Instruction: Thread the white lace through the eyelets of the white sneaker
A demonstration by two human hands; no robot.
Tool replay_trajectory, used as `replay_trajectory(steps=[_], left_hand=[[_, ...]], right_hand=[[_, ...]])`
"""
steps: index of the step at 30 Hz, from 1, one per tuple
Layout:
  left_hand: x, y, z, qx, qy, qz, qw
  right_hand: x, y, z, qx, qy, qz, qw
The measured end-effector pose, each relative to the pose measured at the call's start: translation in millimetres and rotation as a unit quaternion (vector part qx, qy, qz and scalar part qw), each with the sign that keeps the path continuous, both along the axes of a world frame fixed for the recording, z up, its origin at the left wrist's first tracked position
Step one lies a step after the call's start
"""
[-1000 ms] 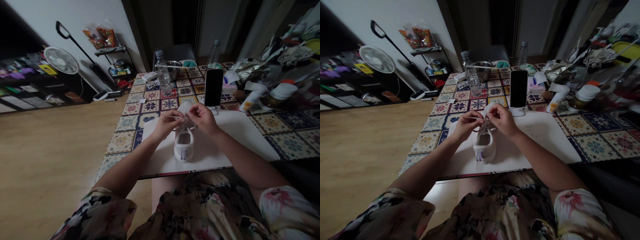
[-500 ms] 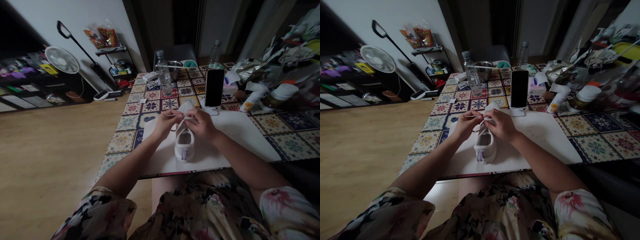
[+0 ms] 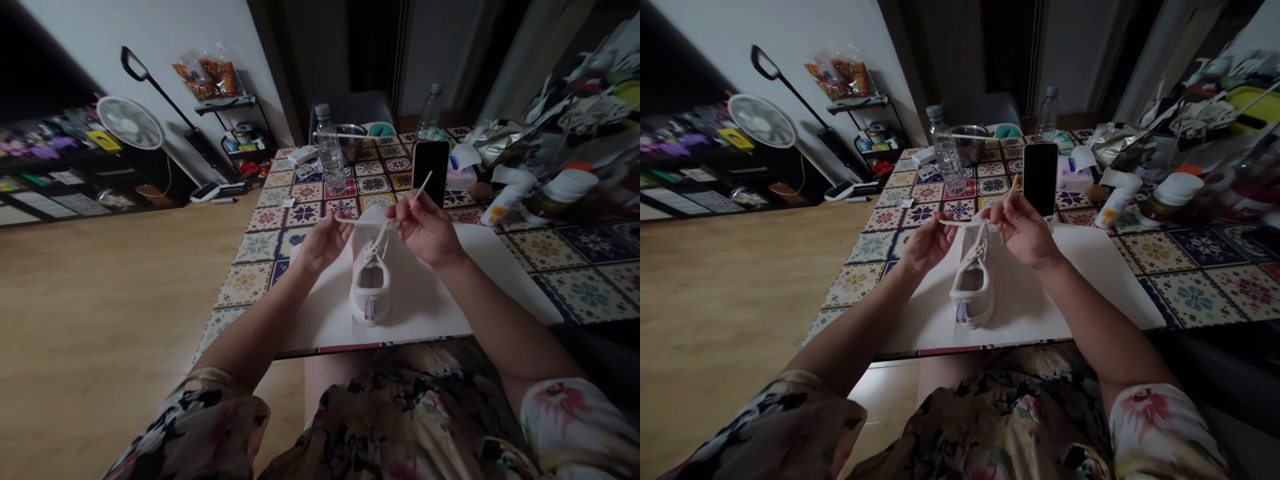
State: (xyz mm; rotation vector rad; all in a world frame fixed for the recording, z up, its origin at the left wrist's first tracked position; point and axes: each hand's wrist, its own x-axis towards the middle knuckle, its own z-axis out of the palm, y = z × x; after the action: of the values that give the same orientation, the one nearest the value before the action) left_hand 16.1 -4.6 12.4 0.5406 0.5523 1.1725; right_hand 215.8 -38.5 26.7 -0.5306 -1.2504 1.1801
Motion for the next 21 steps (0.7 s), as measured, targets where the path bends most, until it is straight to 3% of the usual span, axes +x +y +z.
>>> replay_trajectory(steps=[3,7,11,14,18,21], left_hand=[[-13.4,9.8,2.2,-0.005,-0.012,-0.015,1.0],[-35.0,19.8,4.3,0.015,0.117,-0.108,0.987],[-52.1,26.2,0.2,0.062,0.265,-0.251,0.929],[-55.2,28.2,-7.0,0.127,0.33,-0.322,0.878],[-49.0,26.7,-14.7,0.185,0.387,-0.352,0.832],[-45.1,24.8,-15.6,0.24,0.42,-0.352,0.801]], right_hand=[[17.1,2.2,8.9,-0.047,0.007,0.072,0.996],[44.3,6.5,14.3,-0.098,-0.074,0.189,0.974],[61.0,8.9,11.9,-0.136,-0.164,0.322,0.922],[59.4,8.9,6.2,-0.146,-0.199,0.401,0.882],[48.2,8.7,-0.4,-0.175,-0.261,0.476,0.822],[43.3,10.3,-3.1,-0.203,-0.288,0.438,0.827]])
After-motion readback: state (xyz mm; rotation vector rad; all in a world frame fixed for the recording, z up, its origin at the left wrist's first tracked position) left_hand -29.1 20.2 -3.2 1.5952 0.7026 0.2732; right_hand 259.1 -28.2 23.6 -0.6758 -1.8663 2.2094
